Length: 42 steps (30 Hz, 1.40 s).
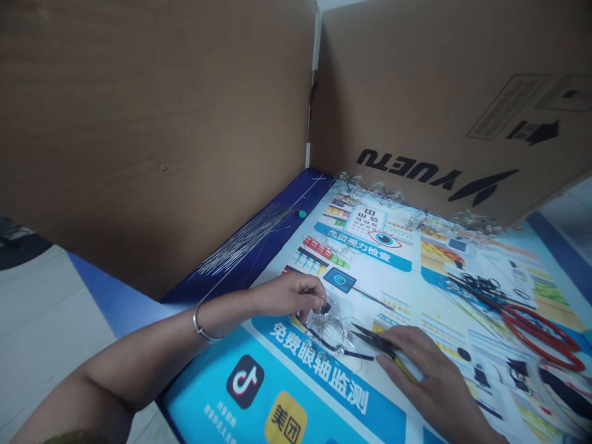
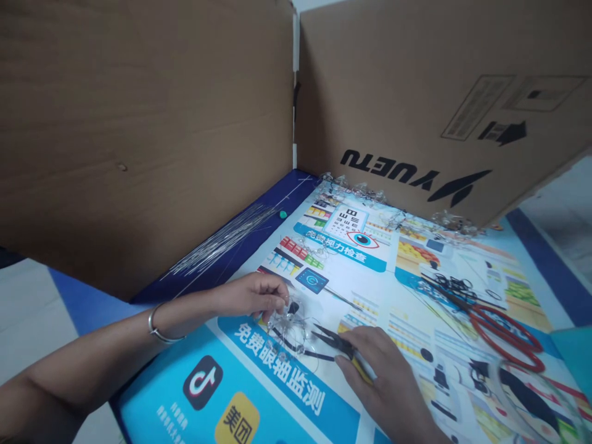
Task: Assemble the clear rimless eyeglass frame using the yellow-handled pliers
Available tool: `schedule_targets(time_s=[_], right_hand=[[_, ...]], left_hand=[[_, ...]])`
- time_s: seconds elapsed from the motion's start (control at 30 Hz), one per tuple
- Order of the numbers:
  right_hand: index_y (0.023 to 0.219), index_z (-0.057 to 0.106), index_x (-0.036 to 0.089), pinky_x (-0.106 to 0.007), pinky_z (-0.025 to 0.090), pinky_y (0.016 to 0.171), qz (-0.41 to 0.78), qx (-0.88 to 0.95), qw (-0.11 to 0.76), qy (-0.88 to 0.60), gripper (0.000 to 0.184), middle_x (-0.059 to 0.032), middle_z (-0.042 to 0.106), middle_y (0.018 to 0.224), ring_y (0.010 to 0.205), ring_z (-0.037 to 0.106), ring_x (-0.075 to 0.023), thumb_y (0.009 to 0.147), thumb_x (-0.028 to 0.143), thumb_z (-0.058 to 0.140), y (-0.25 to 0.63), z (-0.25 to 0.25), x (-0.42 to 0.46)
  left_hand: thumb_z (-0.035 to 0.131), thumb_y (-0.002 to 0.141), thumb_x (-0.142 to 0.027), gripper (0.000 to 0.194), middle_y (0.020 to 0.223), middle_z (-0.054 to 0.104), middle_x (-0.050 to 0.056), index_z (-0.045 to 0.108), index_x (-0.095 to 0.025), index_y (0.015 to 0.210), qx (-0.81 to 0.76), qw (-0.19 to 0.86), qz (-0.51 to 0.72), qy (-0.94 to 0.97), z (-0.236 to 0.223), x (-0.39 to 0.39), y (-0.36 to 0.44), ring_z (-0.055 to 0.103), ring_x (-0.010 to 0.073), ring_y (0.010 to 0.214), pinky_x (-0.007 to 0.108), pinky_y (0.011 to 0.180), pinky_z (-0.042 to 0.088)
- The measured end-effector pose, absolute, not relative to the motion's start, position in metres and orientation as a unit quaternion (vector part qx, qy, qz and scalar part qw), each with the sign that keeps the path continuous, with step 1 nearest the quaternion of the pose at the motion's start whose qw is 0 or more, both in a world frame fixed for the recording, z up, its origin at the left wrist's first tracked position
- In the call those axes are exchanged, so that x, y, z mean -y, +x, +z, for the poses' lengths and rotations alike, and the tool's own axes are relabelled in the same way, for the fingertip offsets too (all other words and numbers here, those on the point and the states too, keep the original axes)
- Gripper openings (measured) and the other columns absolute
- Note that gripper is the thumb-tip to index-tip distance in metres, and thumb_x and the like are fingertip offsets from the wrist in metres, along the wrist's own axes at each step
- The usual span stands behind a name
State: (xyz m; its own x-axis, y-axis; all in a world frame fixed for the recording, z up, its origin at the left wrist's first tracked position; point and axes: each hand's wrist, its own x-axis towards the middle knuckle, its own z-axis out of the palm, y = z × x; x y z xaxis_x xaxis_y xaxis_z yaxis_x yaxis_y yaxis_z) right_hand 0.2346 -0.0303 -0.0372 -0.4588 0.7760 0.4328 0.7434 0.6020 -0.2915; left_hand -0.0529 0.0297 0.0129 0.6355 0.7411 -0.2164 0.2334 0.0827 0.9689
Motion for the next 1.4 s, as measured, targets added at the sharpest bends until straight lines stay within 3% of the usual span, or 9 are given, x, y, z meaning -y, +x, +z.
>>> schedule_targets(time_s=[0.5, 0.93, 1.4], right_hand=[[0.099, 0.063, 0.024, -0.029, 0.054, 0.075, 0.062, 0.842, 0.291, -0.45, 0.024, -0.0055, 0.066, 0.095, 0.09, 0.063, -0.0207, 0.081, 0.038, 0.058, 0.233, -0.031, 0.031], [0.104, 0.057, 0.022, -0.028, 0.053, 0.075, 0.112, 0.852, 0.313, -0.404, 0.024, -0.0079, 0.062, 0.096, 0.091, 0.061, -0.0197, 0.081, 0.026, 0.06, 0.229, -0.022, 0.035], [0.102, 0.061, 0.022, -0.028, 0.053, 0.075, 0.115, 0.83, 0.328, -0.437, 0.022, -0.0078, 0.063, 0.096, 0.092, 0.061, -0.02, 0.081, 0.028, 0.059, 0.231, -0.024, 0.035]], left_hand=[[0.049, 0.083, -0.028, 0.013, 0.069, 0.055, -0.002, 0.051, -0.015, 0.079, -0.394, 0.619, 0.187, 0.653, 0.014, -0.028, -0.051, 0.052, 0.006, 0.052, 0.018, 0.047, 0.037], [0.048, 0.084, -0.031, 0.016, 0.07, 0.055, -0.002, 0.049, -0.016, 0.079, -0.404, 0.61, 0.171, 0.659, 0.016, -0.027, -0.052, 0.051, 0.0052, 0.053, 0.017, 0.047, 0.037], [0.048, 0.084, -0.031, 0.016, 0.069, 0.054, -0.002, 0.048, -0.016, 0.079, -0.406, 0.611, 0.169, 0.659, 0.016, -0.026, -0.051, 0.052, 0.006, 0.053, 0.017, 0.047, 0.037]])
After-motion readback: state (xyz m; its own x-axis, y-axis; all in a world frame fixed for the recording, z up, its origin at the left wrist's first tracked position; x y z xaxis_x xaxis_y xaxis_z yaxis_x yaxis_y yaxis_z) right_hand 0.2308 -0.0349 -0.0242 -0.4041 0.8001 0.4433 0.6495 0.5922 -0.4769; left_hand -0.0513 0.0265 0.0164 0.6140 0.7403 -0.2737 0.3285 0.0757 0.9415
